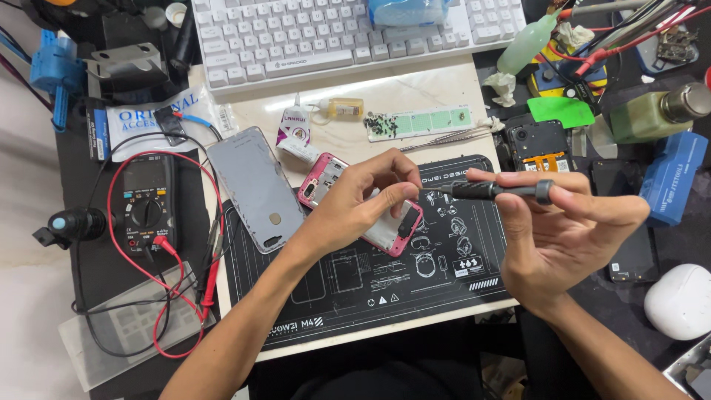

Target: The person applies adhesive from a tube to the internal edges of a phone chassis, uses a screwdriver on internal components, and wipes a phone back cover with a white cloth.

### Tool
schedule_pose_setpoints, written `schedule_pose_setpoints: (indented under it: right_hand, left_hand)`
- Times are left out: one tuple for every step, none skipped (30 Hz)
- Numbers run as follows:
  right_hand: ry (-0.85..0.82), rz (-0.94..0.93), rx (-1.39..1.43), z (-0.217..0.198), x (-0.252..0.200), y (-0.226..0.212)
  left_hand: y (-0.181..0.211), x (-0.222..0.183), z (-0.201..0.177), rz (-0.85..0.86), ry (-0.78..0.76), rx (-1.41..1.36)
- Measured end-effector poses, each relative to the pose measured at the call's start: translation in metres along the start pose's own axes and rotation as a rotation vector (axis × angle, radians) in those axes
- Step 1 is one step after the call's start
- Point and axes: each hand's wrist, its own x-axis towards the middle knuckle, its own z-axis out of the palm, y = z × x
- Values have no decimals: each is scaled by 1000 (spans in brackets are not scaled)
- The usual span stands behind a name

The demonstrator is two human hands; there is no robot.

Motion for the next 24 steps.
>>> schedule_pose_setpoints:
  right_hand:
    - [-4,-6,-5,-1,0,1]
    - [-10,-12,-11,-2,0,1]
    - [-13,-13,-11,-3,0,1]
    - [-16,-15,-12,-3,0,1]
    - [-13,-14,-6,-2,0,1]
    - [-7,-14,-3,-1,0,1]
    - [-2,-12,0,-1,0,1]
    - [7,-12,2,1,0,1]
    - [25,3,-21,2,1,0]
    - [42,17,-44,4,1,-1]
    - [70,45,-90,4,1,-2]
    - [96,72,-134,5,2,-3]
    - [74,58,-84,5,3,-3]
    - [52,44,-33,6,5,-2]
    - [31,51,-13,6,6,-1]
    - [11,57,6,6,7,0]
    - [-9,84,-8,4,9,1]
    - [-29,110,-20,4,9,2]
    - [-50,120,26,6,6,2]
    - [-70,130,73,9,4,3]
    - [-104,138,103,12,2,5]
    - [-138,147,133,14,1,6]
    - [-187,156,146,15,0,8]
    - [-237,164,158,16,-1,9]
  left_hand:
    - [1,0,0,-1,1,9]
    - [1,0,0,-3,2,18]
    - [2,0,0,-5,0,16]
    - [2,-1,0,-7,-2,15]
    - [2,-1,0,-10,-5,14]
    - [2,-1,0,-8,-6,21]
    - [1,-1,0,-8,-4,26]
    - [1,-1,-1,-7,-3,32]
    - [0,-2,0,-1,0,74]
    - [-1,-3,0,5,4,116]
    - [-2,-3,0,13,6,159]
    - [-2,-3,1,19,10,193]
    - [-3,-3,1,24,15,227]
    - [-4,-2,2,30,19,261]
    - [-4,-3,1,46,10,264]
    - [-4,-3,0,63,0,267]
    - [-5,-3,0,80,-10,270]
    - [-5,-4,-3,116,11,288]
    - [-5,-4,-6,151,32,306]
    - [-5,-4,-8,187,53,324]
    - [-5,-4,-9,212,103,517]
    - [-6,-3,-10,237,153,710]
    - [-7,-3,-11,259,204,902]
    - [-8,-3,-11,269,196,955]
